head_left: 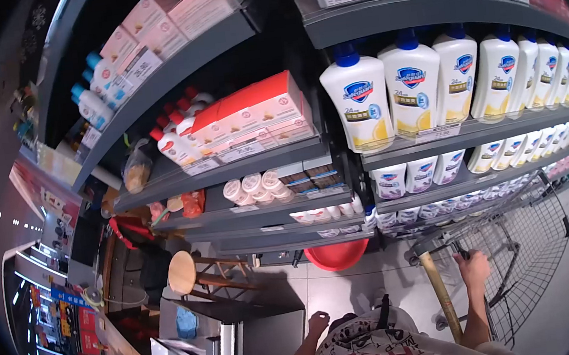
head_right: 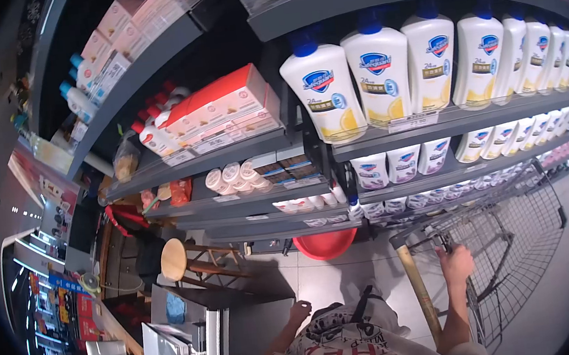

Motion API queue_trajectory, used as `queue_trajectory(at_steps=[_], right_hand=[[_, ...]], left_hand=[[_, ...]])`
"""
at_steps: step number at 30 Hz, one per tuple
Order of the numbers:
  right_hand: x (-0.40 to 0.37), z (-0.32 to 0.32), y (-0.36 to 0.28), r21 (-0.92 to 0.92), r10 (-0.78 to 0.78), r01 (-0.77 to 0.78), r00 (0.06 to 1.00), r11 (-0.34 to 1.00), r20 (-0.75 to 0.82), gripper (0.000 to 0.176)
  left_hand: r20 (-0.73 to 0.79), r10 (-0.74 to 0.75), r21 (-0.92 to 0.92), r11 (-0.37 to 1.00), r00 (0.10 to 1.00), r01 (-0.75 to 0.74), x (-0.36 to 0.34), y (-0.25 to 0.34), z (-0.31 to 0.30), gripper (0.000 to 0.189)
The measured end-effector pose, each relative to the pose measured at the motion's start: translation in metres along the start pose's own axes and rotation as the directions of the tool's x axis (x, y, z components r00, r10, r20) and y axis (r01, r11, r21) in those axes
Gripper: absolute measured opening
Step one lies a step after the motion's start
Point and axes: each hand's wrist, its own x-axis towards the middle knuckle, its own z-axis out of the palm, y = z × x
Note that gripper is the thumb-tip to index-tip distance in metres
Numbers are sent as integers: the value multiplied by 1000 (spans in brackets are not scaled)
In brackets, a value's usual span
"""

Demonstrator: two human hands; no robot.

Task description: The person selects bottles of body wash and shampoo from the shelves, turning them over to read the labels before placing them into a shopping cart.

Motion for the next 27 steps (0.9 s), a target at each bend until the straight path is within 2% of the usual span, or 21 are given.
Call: queue_trajectory(at_steps=[2, 6, 7, 9, 11, 12, 15, 16, 17, 19, 23, 25, 27], right_hand=[[-4, 6, -6, 48, -9, 8, 1000, 999, 12, 45], [-13, 6, -30, 19, 15, -16, 998, 1000, 62, 40], [-14, 6, -34, 2, 21, -21, 998, 1000, 54, 40], [-17, 9, -40, 91, 2, -7, 998, 996, 59, 38], [-19, 13, -47, 110, 16, -22, 998, 994, 54, 38], [-20, 17, -49, 124, 8, -15, 999, 992, 52, 39], [-21, 23, -56, 155, 10, -20, 998, 988, 68, 40], [-23, 25, -63, 180, 14, -32, 995, 983, 99, 40], [-26, 26, -71, 174, 19, -34, 996, 984, 87, 40], [-28, 26, -83, 176, 44, -63, 993, 982, 109, 41], [-37, 41, -108, 123, 11, -16, 999, 992, 44, 41], [-44, 43, -128, 74, 30, -35, 997, 997, 66, 41], [-48, 49, -143, 41, 14, -16, 998, 999, 55, 41]], left_hand=[[50, 102, -14, 995, 994, -101, 29, 32, -4, 29], [196, 277, 31, 957, 941, -288, 43, 108, -6, 33], [224, 317, 51, 940, 921, -336, 44, 117, -2, 35], [305, 362, 39, 919, 881, -392, 56, 123, -1, 36], [460, 407, 118, 853, 789, -509, 74, 123, -4, 36], [468, 415, 110, 849, 780, -517, 83, 121, -9, 36], [452, 330, 171, 880, 829, -443, 112, 111, -35, 38], [436, 300, 132, 911, 848, -390, 124, 106, -46, 38], [443, 311, 123, 908, 841, -400, 134, 99, -58, 38], [286, 441, 192, 843, 851, -502, 165, 71, -65, 31], [226, 376, 105, 908, 899, -407, 191, 35, -81, 30], [321, 256, 58, 956, 912, -289, 186, 28, -98, 31], [335, 229, 36, 966, 914, -255, 192, 14, -107, 31]])
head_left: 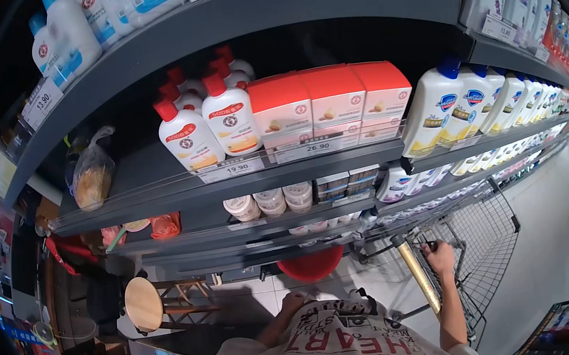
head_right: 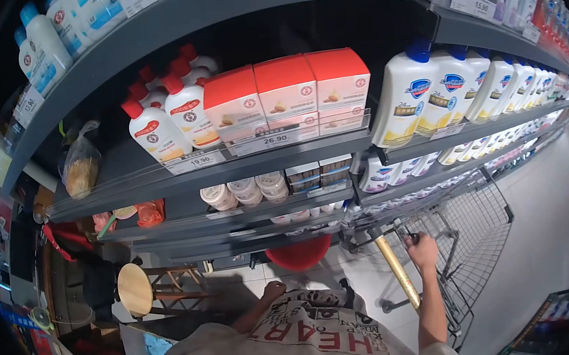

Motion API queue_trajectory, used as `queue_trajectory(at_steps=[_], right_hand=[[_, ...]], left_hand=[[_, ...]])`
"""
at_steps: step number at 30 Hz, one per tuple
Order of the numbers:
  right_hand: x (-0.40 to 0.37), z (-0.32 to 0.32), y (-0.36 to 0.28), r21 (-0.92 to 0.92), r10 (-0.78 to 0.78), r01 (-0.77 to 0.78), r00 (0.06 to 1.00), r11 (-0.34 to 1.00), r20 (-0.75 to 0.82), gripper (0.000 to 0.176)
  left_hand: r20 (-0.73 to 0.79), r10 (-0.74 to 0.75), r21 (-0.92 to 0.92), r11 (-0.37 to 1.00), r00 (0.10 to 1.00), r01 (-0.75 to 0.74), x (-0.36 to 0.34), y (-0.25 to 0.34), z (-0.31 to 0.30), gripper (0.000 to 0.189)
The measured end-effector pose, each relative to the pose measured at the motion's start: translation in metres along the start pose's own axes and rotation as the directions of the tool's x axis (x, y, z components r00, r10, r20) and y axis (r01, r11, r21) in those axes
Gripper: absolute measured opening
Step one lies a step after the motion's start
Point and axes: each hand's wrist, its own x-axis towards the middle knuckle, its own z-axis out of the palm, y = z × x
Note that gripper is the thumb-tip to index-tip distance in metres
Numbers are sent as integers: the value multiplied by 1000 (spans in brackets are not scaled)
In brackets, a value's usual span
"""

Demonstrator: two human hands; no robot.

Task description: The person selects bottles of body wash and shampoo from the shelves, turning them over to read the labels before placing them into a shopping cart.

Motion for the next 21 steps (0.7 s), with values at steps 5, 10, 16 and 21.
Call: queue_trajectory(at_steps=[5, 10, 16, 21], right_hand=[[-20, 16, -38, -119, -79, 76, 997, 990, -15, 39], [-45, 34, -67, -158, -85, 80, 996, 984, -27, 35], [-84, 48, -94, -77, -75, 76, 997, 994, 15, 32], [-115, 54, -106, -50, -93, 96, 994, 994, 57, 33]], left_hand=[[69, -21, 89, 996, 997, 15, 26, -30, -14, 28], [111, 48, 139, 988, 993, -63, 44, -31, -18, 29], [-296, 567, 45, 812, 769, -581, 3, 61, -66, 11], [-597, 727, 315, 602, 340, -733, -76, 181, -171, 19]])
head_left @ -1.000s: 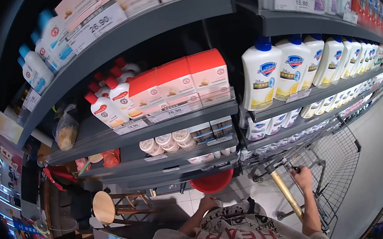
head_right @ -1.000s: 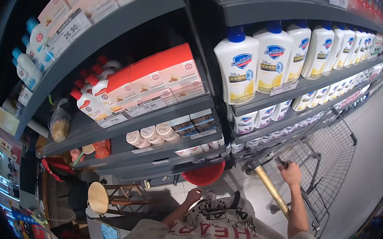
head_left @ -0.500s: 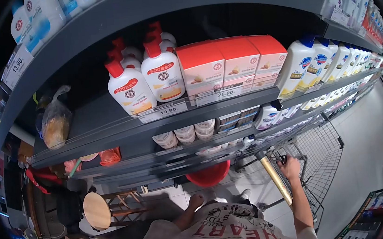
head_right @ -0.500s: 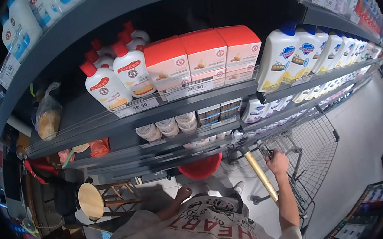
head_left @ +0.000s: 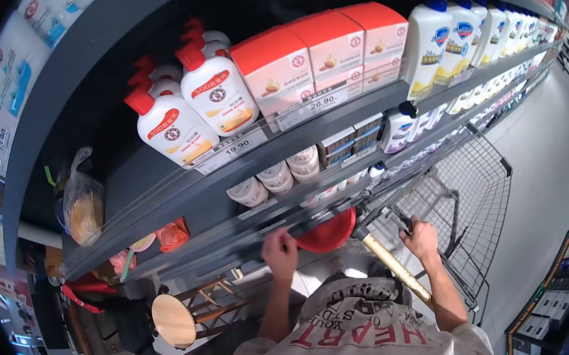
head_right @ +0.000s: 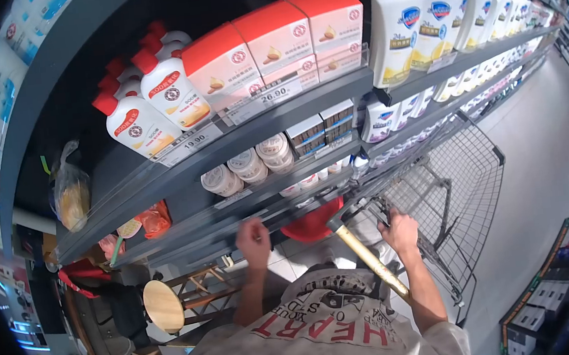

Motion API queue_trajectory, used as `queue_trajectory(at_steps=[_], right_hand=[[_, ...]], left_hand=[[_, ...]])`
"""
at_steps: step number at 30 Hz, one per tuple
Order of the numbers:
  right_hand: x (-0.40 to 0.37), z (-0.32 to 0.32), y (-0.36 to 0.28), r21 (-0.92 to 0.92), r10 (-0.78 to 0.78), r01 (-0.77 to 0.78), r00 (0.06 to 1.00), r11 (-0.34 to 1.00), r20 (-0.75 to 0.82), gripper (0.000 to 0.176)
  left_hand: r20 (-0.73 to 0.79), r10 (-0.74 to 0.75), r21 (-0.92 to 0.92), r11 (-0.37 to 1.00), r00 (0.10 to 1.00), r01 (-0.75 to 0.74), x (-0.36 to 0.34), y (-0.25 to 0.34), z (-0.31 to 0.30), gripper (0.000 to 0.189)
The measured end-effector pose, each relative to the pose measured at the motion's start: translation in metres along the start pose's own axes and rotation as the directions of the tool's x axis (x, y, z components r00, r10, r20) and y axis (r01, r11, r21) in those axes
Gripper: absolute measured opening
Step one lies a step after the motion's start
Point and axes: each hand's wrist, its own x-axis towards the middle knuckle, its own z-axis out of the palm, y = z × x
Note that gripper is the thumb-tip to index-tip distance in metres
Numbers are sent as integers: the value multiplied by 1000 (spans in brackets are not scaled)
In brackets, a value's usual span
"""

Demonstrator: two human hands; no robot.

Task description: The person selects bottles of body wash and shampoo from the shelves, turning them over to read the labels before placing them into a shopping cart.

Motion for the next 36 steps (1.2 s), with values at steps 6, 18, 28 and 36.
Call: queue_trajectory(at_steps=[6, 18, 28, 36], right_hand=[[-32, 7, -5, 7, -23, 22, 997, 1000, 69, 35], [-65, 1, -20, 46, 4, -14, 974, 999, 225, 35], [-69, 1, -17, 53, -84, 75, 974, 996, 208, 37], [-64, -10, -8, 63, -84, 71, 969, 995, 230, 34]], left_hand=[[-239, 170, 208, 971, 956, -121, 105, 37, -48, 31], [-138, -7, 42, 999, 990, 13, 117, 22, -16, 42], [-54, -8, 20, 1000, 998, 9, 121, 24, -25, 41], [78, 162, 3, 987, 984, -163, 74, 115, 31, 15]])
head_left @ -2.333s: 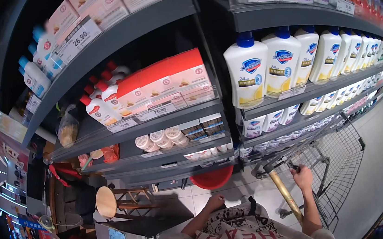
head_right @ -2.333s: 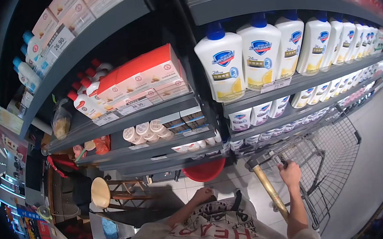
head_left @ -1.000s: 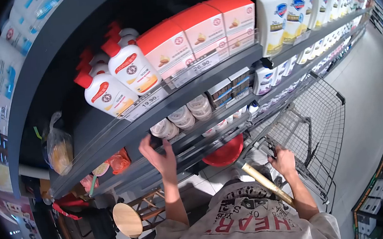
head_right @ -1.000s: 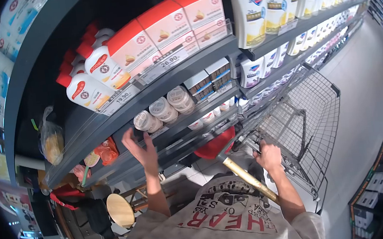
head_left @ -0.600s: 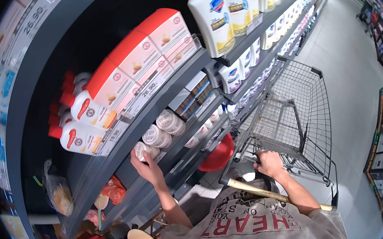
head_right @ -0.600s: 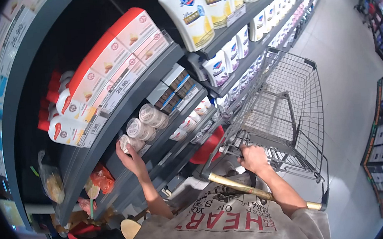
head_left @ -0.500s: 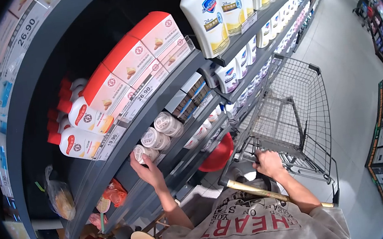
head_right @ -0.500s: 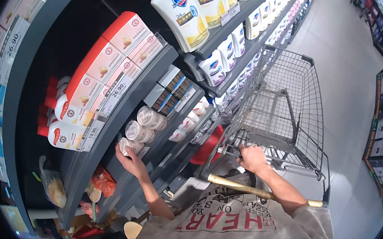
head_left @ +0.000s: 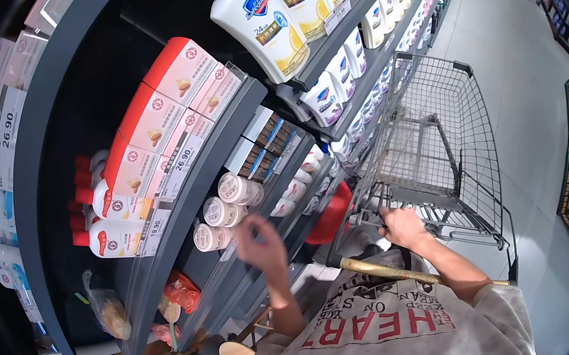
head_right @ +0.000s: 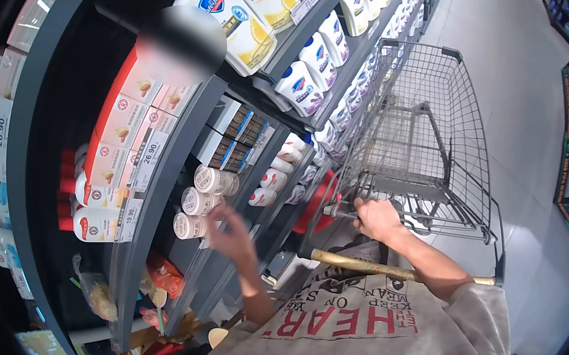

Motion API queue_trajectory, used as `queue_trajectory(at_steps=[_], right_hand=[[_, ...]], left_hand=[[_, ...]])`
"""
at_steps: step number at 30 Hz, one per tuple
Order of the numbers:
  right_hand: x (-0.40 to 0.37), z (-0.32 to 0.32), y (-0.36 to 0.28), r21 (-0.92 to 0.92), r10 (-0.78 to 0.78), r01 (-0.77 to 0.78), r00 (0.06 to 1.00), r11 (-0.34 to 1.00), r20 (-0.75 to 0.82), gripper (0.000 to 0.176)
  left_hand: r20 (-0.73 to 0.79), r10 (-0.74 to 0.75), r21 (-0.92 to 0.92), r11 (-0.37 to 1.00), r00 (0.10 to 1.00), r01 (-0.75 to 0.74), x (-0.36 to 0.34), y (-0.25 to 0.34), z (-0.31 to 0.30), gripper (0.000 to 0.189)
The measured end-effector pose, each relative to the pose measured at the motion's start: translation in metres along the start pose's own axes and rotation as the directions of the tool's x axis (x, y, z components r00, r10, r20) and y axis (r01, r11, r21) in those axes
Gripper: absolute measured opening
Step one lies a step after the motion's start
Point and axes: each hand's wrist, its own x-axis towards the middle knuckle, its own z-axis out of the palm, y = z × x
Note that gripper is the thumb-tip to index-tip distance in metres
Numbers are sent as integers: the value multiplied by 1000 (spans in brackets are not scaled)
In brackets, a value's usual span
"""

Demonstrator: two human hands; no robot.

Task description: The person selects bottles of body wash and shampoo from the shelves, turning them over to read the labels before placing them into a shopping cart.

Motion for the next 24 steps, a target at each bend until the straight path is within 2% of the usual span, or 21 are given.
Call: queue_trajectory(at_steps=[1, 2, 3, 4, 5, 6, 7, 9, 10, 12, 15, 16, 17, 19, 21, 23, 24], right_hand=[[1, 0, 1, 6, -4, 4, 1000, 1000, 2, 34], [1, -1, 2, 14, -2, 2, 1000, 1000, 1, 33], [3, -1, 4, 21, 0, 0, 1000, 1000, -3, 32], [5, 1, 8, 26, 2, -1, 1000, 1000, -6, 32], [7, 6, 12, 26, -19, 20, 1000, 999, -14, 32], [8, 10, 16, 25, -39, 40, 999, 999, -24, 31], [10, 12, 18, 30, -32, 33, 999, 999, -35, 31], [13, 12, 22, -20, -48, 48, 999, 999, 9, 26], [16, 10, 24, -2, -48, 49, 997, 999, 54, 32], [17, 7, 26, 34, -45, 45, 999, 998, 1, 33], [20, 0, 32, 57, -45, 49, 997, 997, -62, 36], [22, -7, 33, 70, -29, 30, 999, 997, -15, 35], [24, -12, 34, 86, -14, 11, 999, 996, 30, 35], [27, -20, 40, 106, -8, 5, 1000, 994, 27, 33], [32, -25, 46, 151, -11, 21, 998, 988, -69, 31], [41, -26, 52, 165, 29, -19, 998, 986, -59, 29], [43, -23, 55, 134, 20, -13, 998, 991, -51, 30]], left_hand=[[99, 43, -100, 994, 994, -33, -8, 18, 22, 11], [285, 97, -265, 964, 953, -18, -14, 36, 38, 8], [461, 72, -328, 940, 884, 95, -30, 51, 55, 9], [573, 88, -384, 907, 815, 172, -44, 67, 72, 12], [705, 108, -373, 897, 701, 237, -58, 82, 83, 15], [752, 172, -383, 900, 637, 209, -76, 87, 99, 14], [741, 332, -406, 914, 584, -5, -94, 80, 117, 16], [785, 343, -373, 926, 516, -49, -90, 90, 117, 20], [786, 359, -382, 922, 504, -60, -86, 90, 119, 20], [836, 208, -287, 954, 509, 83, -77, 88, 122, 21], [837, 239, -280, 960, 492, 11, -76, 83, 137, 19], [799, 295, -349, 937, 525, 5, -77, 84, 144, 17], [802, 307, -357, 934, 512, -2, -78, 83, 150, 17], [788, 303, -368, 930, 536, 16, -71, 91, 158, 18], [821, 167, -320, 927, 545, 198, -58, 96, 167, 23], [713, 74, -384, 873, 697, 300, -42, 101, 178, 29], [653, 36, -401, 863, 756, 306, -31, 94, 188, 35]])
